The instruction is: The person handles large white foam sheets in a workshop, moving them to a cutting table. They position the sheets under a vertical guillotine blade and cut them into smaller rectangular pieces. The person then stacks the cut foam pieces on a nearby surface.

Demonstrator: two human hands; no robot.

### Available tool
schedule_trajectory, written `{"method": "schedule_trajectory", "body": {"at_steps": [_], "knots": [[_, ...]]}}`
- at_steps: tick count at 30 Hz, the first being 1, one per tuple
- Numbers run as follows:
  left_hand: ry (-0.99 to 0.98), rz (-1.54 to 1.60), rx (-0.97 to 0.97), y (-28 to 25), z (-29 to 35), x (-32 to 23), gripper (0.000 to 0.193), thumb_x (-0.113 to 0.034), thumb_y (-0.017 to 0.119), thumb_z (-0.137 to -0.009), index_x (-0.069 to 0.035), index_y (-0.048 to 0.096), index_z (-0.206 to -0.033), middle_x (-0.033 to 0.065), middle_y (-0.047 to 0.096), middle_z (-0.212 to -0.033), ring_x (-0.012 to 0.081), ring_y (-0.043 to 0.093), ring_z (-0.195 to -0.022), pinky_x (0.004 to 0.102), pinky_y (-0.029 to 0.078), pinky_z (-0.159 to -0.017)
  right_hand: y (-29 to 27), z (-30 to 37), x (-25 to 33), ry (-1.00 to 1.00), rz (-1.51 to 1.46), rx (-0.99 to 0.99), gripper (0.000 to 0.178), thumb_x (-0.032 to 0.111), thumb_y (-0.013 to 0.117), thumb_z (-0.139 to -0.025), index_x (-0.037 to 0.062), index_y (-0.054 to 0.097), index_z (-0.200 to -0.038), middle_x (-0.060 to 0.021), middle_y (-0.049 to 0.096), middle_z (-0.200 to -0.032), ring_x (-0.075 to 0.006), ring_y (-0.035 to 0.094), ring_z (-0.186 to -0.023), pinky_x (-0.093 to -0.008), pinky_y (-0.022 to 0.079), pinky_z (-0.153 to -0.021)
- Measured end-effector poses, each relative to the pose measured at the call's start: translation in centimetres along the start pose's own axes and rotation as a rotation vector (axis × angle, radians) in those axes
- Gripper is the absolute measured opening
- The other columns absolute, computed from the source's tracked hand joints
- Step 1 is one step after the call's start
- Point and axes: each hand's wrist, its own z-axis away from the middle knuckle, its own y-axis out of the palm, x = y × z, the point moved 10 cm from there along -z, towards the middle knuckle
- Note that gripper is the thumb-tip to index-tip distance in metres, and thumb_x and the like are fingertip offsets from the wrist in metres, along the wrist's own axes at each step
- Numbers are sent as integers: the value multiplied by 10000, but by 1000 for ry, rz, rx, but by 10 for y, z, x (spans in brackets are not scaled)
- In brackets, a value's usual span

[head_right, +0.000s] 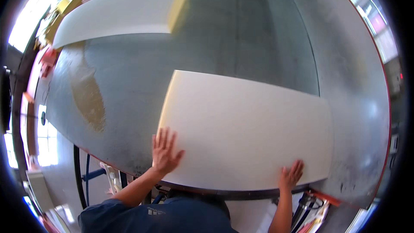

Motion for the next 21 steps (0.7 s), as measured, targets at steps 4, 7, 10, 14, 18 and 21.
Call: {"method": "schedule_trajectory", "body": {"at_steps": [4, 7, 10, 14, 18, 21], "knots": [[37, 62, 88, 11, -6, -11, 730, -516, 497, -891, -89, 312, -1453, 165, 193, -1543, 352, 106, -1440, 533, 48, -1144, 1, -12, 5, -16, 15, 1, 723, 325, 534, -891, 100, 200, -1492, -126, 182, -1554, -322, 145, -1439, -521, 134, -1142], [57, 71, 88, 10, -8, -13, 730, -514, 476, -901, -88, 292, -1464, 152, 177, -1551, 337, 81, -1447, 514, 2, -1152, 5, -12, 6, 3, -2, -14, 724, 332, 536, -889, 99, 206, -1490, -125, 186, -1553, -321, 144, -1439, -518, 146, -1142], [65, 28, 62, 15, -12, -17, 728, -500, 487, -897, -82, 293, -1462, 152, 184, -1548, 338, 88, -1445, 519, 7, -1151, 6, -12, 4, 16, -23, -18, 742, 365, 561, -870, 84, 237, -1476, -139, 198, -1545, -328, 162, -1432, -522, 159, -1138], [123, -91, 45, 22, -19, -29, 748, -495, 524, -873, -74, 308, -1452, 181, 224, -1529, 363, 132, -1433, 543, 54, -1142, -12, -12, 8, 15, -83, -76, 758, 407, 592, -838, 65, 296, -1447, -170, 235, -1523, -350, 188, -1419, -537, 164, -1131], [57, -217, 101, 23, -16, -3, 743, -472, 523, -878, -77, 285, -1461, 174, 225, -1532, 354, 147, -1432, 531, 68, -1143, -6, -12, 39, -23, -140, -141, 753, 442, 607, -823, 50, 350, -1413, -184, 284, -1494, -369, 230, -1396, -569, 187, -1114], [95, -212, 47, 35, -54, 7, 729, -447, 513, -888, -92, 259, -1472, 159, 221, -1538, 343, 153, -1432, 523, 77, -1145, -50, -64, 62, -41, -175, -218, 743, 459, 605, -831, 63, 359, -1409, -145, 293, -1498, -352, 225, -1401, -570, 180, -1118]]}}
